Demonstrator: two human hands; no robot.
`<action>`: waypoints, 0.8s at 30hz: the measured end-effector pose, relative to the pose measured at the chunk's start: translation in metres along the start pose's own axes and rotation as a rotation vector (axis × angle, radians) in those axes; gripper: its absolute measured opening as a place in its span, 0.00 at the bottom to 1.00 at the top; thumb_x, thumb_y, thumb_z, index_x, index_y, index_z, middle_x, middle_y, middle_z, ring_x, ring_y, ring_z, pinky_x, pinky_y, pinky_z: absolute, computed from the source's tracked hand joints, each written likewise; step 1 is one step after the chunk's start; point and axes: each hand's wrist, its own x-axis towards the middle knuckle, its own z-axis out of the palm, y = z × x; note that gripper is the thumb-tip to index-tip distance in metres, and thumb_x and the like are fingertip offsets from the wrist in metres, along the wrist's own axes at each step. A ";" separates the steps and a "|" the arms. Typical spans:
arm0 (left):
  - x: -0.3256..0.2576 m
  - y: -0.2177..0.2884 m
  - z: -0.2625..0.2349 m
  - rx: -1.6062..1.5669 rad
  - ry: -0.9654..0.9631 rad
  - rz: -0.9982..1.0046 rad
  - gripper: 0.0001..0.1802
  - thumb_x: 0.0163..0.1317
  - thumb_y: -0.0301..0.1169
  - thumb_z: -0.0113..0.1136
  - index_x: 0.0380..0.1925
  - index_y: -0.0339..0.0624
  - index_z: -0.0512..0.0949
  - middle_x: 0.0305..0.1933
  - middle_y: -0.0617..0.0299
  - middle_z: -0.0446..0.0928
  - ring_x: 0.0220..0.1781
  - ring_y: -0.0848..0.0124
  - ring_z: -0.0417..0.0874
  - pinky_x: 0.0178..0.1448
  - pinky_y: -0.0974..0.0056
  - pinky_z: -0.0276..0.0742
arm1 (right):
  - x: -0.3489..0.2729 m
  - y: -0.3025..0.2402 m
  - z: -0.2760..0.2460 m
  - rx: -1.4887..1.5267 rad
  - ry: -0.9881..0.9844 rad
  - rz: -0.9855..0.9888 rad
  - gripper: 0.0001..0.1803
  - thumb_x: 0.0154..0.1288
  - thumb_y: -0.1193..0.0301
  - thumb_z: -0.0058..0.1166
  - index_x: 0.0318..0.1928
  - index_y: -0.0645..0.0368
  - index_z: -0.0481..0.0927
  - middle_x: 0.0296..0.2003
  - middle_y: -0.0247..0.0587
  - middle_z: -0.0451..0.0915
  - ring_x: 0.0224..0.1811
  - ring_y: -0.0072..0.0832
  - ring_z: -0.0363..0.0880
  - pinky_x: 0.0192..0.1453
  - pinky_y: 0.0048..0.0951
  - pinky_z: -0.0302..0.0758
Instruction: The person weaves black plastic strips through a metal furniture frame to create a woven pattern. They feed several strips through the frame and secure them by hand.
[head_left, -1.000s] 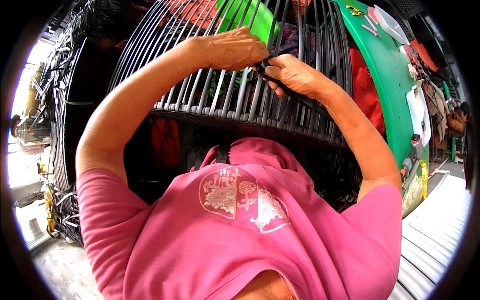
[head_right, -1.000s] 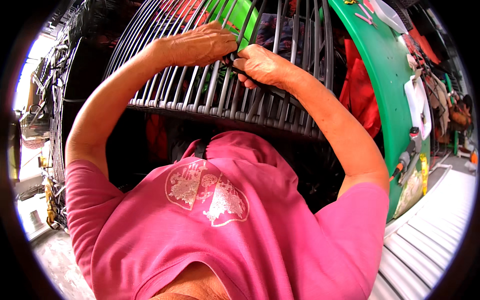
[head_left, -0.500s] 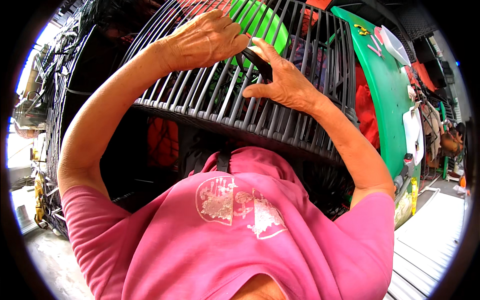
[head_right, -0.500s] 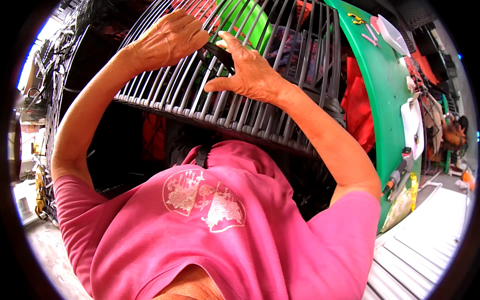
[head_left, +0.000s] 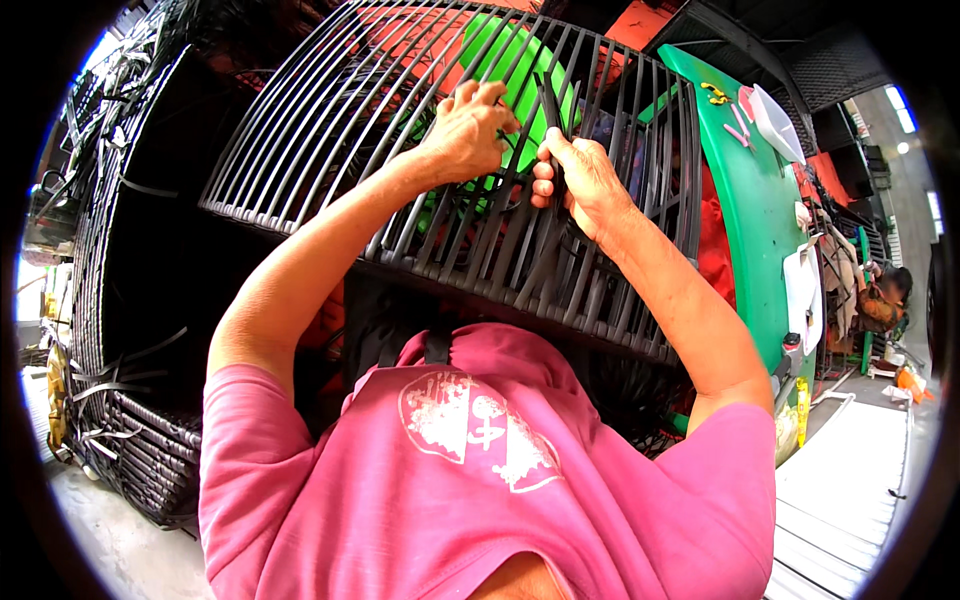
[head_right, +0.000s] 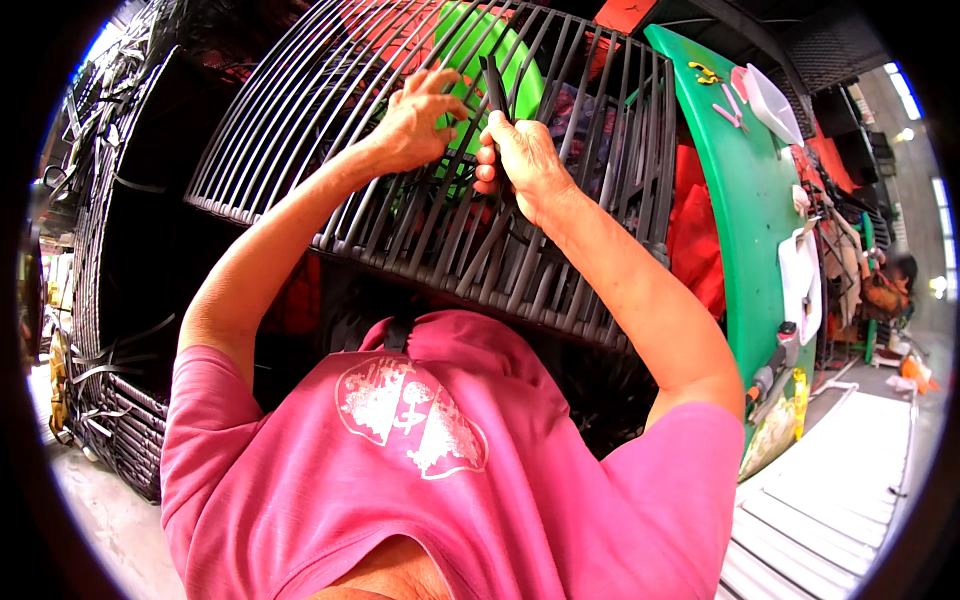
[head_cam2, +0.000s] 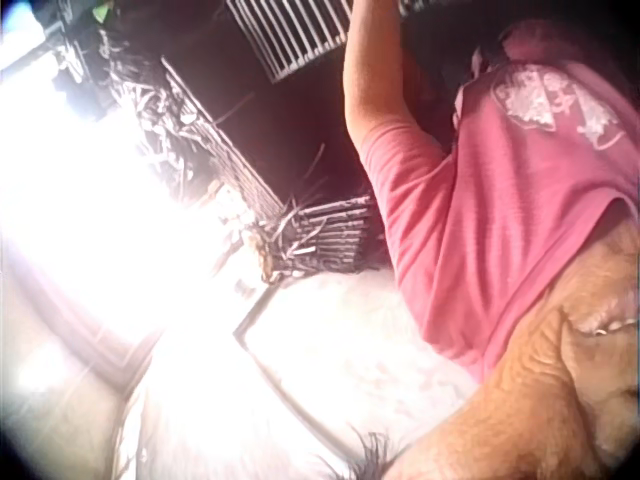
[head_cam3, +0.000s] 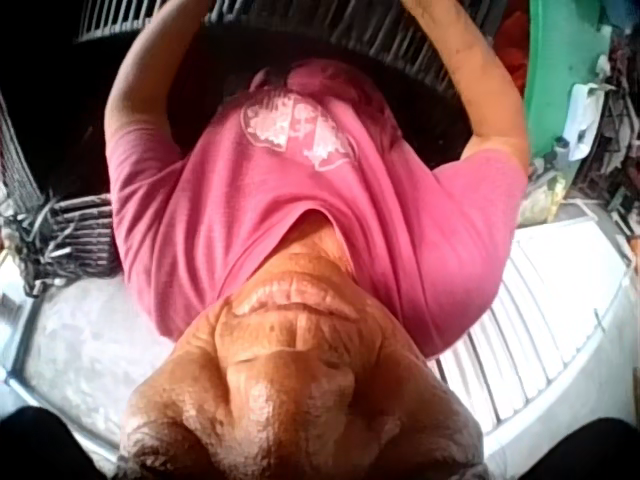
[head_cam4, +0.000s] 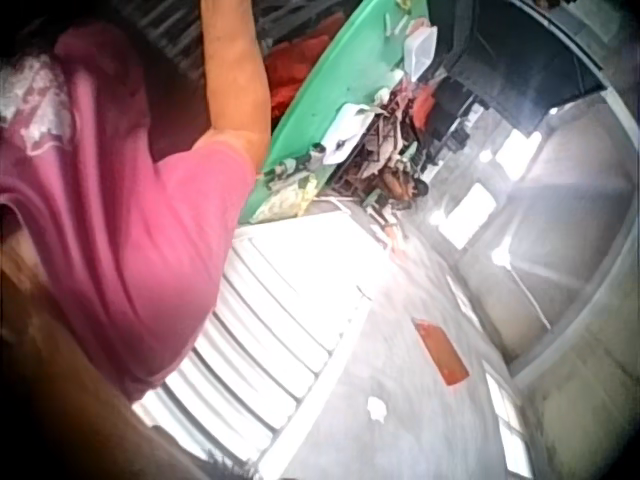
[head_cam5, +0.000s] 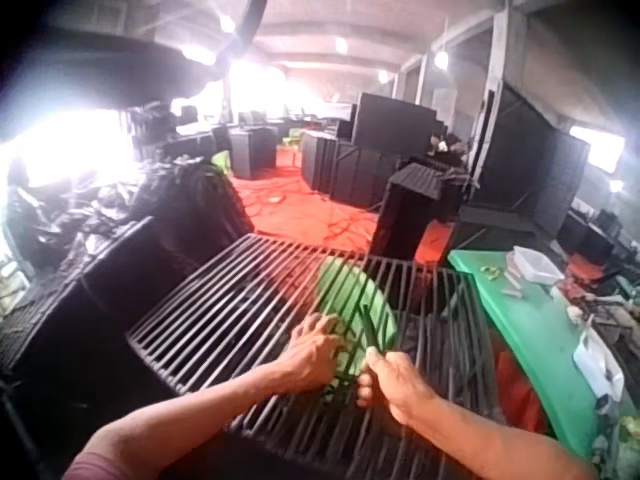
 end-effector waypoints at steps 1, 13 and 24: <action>0.001 0.002 0.004 0.026 -0.070 -0.017 0.16 0.48 0.30 0.58 0.40 0.46 0.80 0.65 0.54 0.59 0.68 0.51 0.52 0.68 0.47 0.49 | 0.002 -0.002 -0.001 -0.007 0.024 0.046 0.16 0.69 0.59 0.42 0.31 0.59 0.68 0.21 0.32 0.69 0.19 0.22 0.69 0.25 0.30 0.75; 0.009 -0.011 0.037 -0.141 0.243 0.059 0.18 0.60 0.44 0.54 0.34 0.40 0.81 0.57 0.51 0.66 0.61 0.53 0.61 0.64 0.49 0.49 | 0.018 -0.009 0.006 -0.022 0.253 0.288 0.11 0.67 0.66 0.40 0.31 0.61 0.68 0.20 0.38 0.72 0.21 0.34 0.77 0.29 0.43 0.80; 0.013 -0.008 0.020 -0.557 0.208 0.069 0.09 0.50 0.32 0.65 0.31 0.45 0.80 0.48 0.58 0.70 0.56 0.62 0.67 0.62 0.58 0.60 | 0.031 -0.012 0.016 -0.305 0.106 0.475 0.10 0.66 0.69 0.36 0.31 0.62 0.67 0.20 0.37 0.68 0.17 0.31 0.74 0.22 0.40 0.79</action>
